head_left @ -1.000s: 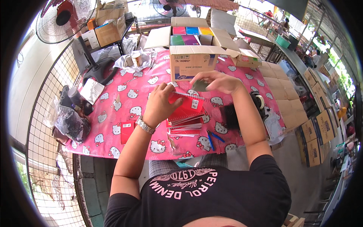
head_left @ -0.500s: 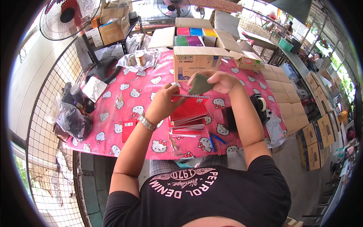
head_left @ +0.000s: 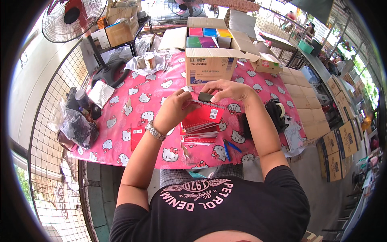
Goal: The person applies adhesive strips to the edges of red notebooks by hand.
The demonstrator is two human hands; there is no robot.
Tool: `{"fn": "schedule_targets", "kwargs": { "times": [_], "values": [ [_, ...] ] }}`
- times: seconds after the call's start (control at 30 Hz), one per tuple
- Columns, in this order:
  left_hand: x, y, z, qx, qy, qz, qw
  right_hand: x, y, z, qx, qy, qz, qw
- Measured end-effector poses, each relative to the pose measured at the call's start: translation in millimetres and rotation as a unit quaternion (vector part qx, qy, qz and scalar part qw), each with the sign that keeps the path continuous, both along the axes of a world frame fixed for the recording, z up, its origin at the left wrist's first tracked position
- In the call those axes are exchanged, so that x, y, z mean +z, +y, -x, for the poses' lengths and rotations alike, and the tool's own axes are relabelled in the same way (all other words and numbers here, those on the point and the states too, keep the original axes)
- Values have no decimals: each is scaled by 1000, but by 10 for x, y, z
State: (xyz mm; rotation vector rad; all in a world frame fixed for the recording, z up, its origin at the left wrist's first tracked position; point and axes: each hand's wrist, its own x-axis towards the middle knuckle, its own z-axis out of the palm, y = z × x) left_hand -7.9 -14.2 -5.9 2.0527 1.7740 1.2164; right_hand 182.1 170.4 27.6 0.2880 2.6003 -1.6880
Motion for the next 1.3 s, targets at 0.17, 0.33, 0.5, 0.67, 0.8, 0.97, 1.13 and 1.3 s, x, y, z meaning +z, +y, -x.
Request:
{"fn": "schedule_targets", "kwargs": {
  "times": [0.17, 0.33, 0.5, 0.67, 0.8, 0.97, 1.13, 1.3],
  "values": [
    [58, -70, 13, -11, 3, 19, 1000, -51, -55, 37, 40, 106, 187, 976],
    [55, -52, 45, -22, -35, 24, 999, -40, -40, 123, 15, 70, 135, 988],
    [64, -57, 74, -17, -58, 25, 998, -39, -161, 127, 84, 206, 336, 915],
    [7, -96, 142, 9, -73, 26, 997, -302, -53, 224, -129, -3, -39, 991],
    [-56, -112, 100, 35, -137, 5, 990, -1576, 77, -74, -357, -82, -370, 854],
    [-193, -44, 0, 74, -170, 6, 983, -3115, -453, -848, -381, 13, -417, 825],
    [-198, -80, -137, 107, -84, -87, 987, -2952, -1580, -1183, -442, -114, -471, 755],
    [-283, -63, -26, 91, -166, 1, 982, -2443, -1471, -1209, -546, 122, -331, 760]
  ]
}}
